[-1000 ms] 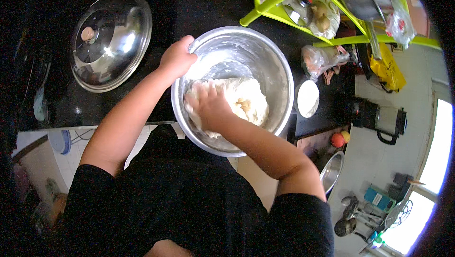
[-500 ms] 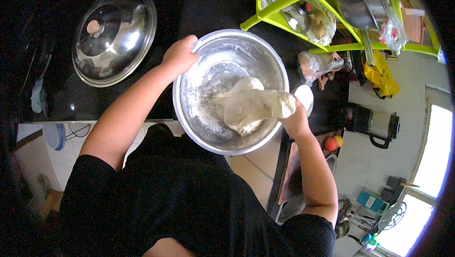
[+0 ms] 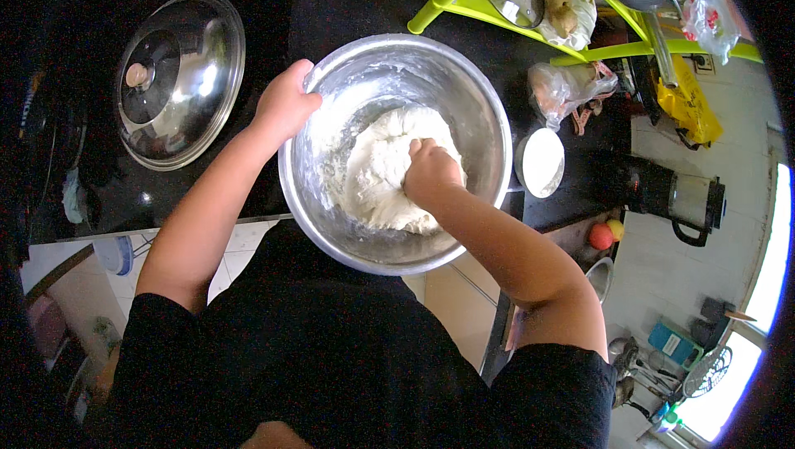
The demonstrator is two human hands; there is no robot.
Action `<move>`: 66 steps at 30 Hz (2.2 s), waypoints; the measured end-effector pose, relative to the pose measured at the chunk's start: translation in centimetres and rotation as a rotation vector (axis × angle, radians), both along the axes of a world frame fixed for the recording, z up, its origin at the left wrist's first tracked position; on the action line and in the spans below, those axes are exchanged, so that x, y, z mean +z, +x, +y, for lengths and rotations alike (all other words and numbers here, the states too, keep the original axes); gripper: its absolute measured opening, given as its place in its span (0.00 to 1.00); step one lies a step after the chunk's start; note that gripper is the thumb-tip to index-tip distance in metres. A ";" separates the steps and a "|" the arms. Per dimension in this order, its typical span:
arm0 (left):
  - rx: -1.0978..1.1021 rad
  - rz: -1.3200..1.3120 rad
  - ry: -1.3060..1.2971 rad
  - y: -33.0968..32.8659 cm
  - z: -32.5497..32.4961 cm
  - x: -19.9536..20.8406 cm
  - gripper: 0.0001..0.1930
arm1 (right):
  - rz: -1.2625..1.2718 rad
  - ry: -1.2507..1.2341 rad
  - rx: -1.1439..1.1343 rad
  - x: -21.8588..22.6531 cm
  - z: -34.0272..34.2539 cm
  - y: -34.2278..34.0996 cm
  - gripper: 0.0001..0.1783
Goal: The person kneads a large mass of dough inside a metal bowl using both hands. They repeatedly fold, press, and turn the dough to develop its texture, occasionally adding small amounts of flour from a nearby plate to prevent sticking.
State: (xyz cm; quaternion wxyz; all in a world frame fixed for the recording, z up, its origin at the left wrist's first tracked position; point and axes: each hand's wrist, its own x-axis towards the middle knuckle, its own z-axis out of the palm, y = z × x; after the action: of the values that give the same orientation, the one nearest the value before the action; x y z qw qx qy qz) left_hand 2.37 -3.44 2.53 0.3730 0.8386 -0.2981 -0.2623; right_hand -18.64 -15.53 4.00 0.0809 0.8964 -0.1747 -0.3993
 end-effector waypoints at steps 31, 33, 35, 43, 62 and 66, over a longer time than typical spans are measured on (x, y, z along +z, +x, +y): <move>0.137 -0.030 -0.194 0.4 1.5 -1.7 0.31 | -0.692 0.232 -0.753 3.0 8.4 8.3 0.38; 0.133 -0.015 -0.217 0.5 1.5 -2.6 0.31 | -0.590 0.376 -0.699 5.9 8.4 9.0 0.40; 0.121 0.005 -0.207 1.0 1.7 -2.9 0.31 | -0.492 0.598 -0.570 8.4 5.2 7.3 0.40; 0.132 0.030 -0.220 0.3 1.9 -2.2 0.31 | -0.790 0.002 -0.687 7.1 1.3 -4.0 0.36; -0.025 -0.097 -0.002 0.9 2.3 0.4 0.34 | -1.130 1.252 -2.472 7.9 -4.6 12.0 0.28; 0.005 -0.116 -0.006 0.8 2.3 -0.1 0.34 | -0.580 0.602 -0.621 9.7 -4.7 8.5 0.28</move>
State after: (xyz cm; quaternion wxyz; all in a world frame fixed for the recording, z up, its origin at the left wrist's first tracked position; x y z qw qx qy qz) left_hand 3.20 -1.15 2.45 0.3583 0.8519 -0.3180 -0.2116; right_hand -10.13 -20.26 13.75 -0.3545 0.8598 -0.3248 -0.1722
